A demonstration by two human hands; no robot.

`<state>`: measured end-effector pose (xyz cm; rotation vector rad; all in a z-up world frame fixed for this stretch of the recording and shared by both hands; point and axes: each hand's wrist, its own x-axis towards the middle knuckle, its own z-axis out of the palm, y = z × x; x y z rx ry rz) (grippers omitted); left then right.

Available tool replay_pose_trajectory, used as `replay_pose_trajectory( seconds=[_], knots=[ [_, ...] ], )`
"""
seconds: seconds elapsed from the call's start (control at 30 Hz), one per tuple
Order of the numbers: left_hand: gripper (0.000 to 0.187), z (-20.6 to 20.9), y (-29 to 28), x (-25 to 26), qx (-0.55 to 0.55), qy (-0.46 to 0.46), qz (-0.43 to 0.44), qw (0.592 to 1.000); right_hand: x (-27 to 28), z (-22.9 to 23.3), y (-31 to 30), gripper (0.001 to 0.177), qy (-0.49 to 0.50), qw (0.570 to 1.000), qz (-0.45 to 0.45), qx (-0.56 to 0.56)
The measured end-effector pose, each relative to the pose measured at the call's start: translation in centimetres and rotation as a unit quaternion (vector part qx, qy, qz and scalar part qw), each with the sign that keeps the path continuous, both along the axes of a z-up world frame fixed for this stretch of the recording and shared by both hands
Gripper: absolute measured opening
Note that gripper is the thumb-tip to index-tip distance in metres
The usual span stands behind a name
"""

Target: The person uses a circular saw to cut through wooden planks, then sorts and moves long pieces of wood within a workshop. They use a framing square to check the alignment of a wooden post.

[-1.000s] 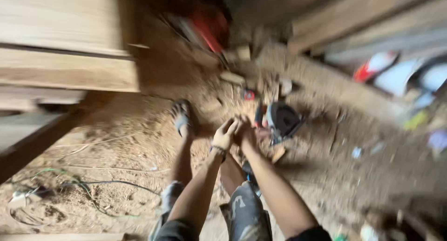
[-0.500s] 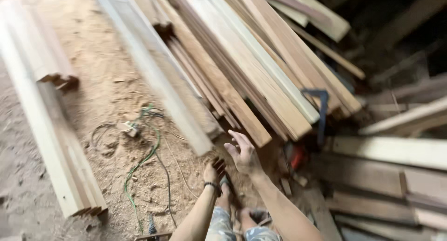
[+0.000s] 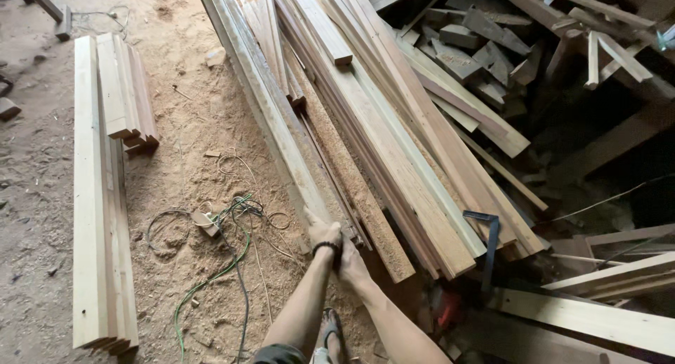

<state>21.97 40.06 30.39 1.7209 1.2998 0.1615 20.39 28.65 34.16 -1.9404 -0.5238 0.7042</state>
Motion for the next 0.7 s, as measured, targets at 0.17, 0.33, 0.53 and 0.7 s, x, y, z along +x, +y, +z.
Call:
replay_pose_trajectory(
  seconds=[0.17, 0.33, 0.53, 0.7],
  knots=[
    [0.108, 5.7, -7.3, -2.8, -0.112, 0.023, 0.032, 0.993, -0.3, -1.6, -7.1, 0.073, 0.068, 0.992, 0.103, 0.021],
    [0.108, 3.9, -13.7, -10.7, -0.01, -0.037, 0.018, 0.999, -2.0, -4.4, -13.5, 0.052, 0.252, 0.966, 0.058, -0.001],
    [0.099, 7.9, -14.2, -19.8, -0.105, 0.052, 0.024, 0.993, -13.7, -6.9, -9.4, 0.064, 0.399, 0.914, -0.063, 0.048],
    [0.099, 4.3, -7.2, -26.8, -0.012, 0.053, -0.009, 0.998, -19.6, -6.2, -5.0, 0.091, 0.635, 0.745, -0.141, 0.147]
  ],
)
